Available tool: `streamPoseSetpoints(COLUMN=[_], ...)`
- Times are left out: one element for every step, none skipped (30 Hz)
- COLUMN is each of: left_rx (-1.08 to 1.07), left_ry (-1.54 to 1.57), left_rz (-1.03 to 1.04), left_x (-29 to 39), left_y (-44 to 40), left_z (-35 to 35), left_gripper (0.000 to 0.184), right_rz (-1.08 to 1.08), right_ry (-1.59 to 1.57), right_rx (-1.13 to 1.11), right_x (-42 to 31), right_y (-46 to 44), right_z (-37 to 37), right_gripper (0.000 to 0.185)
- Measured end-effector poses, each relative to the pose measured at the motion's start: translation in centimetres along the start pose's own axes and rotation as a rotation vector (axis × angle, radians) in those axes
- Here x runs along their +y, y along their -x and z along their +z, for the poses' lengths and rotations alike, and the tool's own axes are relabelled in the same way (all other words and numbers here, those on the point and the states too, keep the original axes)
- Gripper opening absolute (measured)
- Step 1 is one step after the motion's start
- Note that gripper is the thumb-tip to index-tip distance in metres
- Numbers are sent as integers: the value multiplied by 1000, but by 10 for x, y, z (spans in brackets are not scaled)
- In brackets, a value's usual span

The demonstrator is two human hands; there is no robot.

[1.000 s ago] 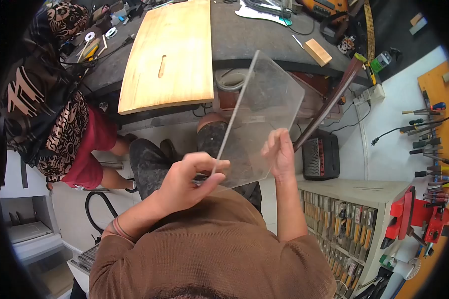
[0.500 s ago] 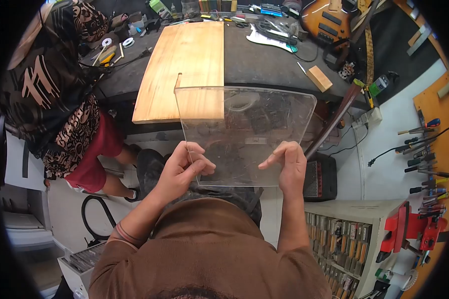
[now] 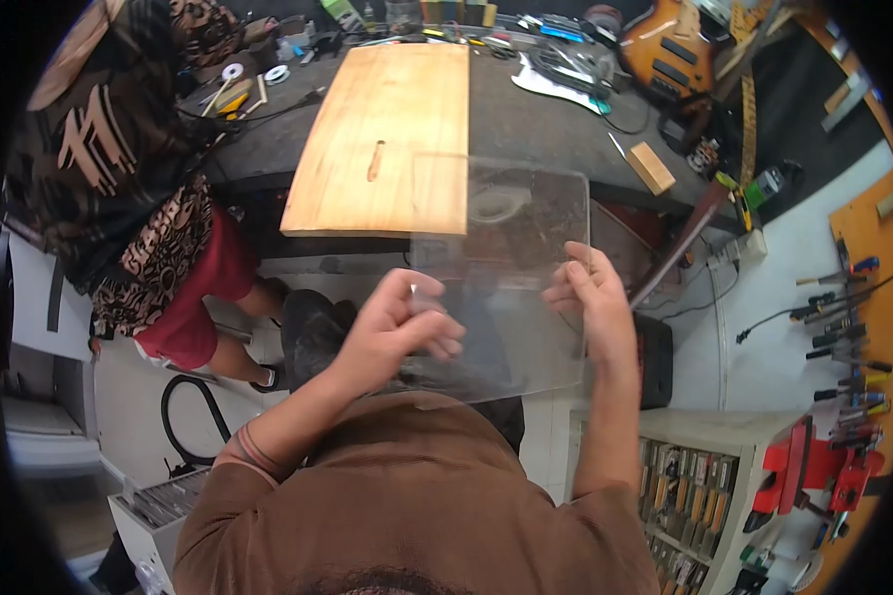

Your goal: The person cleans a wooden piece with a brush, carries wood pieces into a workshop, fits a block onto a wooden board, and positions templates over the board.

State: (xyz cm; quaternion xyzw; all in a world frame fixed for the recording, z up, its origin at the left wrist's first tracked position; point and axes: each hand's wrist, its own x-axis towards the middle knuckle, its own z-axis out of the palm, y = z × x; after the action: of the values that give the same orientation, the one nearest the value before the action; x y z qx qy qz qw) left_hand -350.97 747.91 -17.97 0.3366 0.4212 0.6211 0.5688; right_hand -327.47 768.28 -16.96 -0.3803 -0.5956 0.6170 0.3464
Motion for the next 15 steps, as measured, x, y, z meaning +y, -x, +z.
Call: streamPoseSetpoints(left_rx=[-28,-89,-150,-214,-227,-243,-259,-267,-240,-214,-188,-103,-36,36,111], left_ry=[17,46,75,79,50,22,-5,-10,-29,-49,-71,-270,-688,-1107,-1524], left_rz=[-45,-77,-110,-194,-203,-215,-228,-186,-152,-120,-87,47,275,505,736], left_x=[-5,-13,-20,-20,-18,-17,-16,-15,-14,-11,-9,-12,-5,4,13], left_y=[-3,-6,-9,-14,-18,-23,-27,-32,-34,-35,-37,-36,-34,-31,-32], left_z=[3,3,1,-2,-2,-2,-3,-5,-9,-14,-18,-27,-41,-59,-75], left_gripper=[30,31,32,43,46,50,54,61,60,59,58,55,56,56,57], right_rz=[63,63,62,-27,-199,-275,-391,-511,-452,-391,-331,-329,-326,-325,-356], right_ry=[87,159,232,350,561,671,785,898,922,944,965,973,980,988,991], right_rx=[-12,-21,-30,-36,-40,-75,-114,-152,-229,-305,-379,-390,-402,-412,-424], right_x=[3,4,1,-13,-24,-29,-32,-36,-39,-42,-42,-37,-32,-27,-24], right_y=[-20,-43,-68,-91,-116,-146,-174,-201,-230,-256,-275,-289,-301,-313,-319], right_z=[-10,-17,-18,-8,2,7,16,26,35,45,51,56,62,66,69], right_gripper=[32,31,30,28,32,40,43,45,45,45,45,45,46,46,46])
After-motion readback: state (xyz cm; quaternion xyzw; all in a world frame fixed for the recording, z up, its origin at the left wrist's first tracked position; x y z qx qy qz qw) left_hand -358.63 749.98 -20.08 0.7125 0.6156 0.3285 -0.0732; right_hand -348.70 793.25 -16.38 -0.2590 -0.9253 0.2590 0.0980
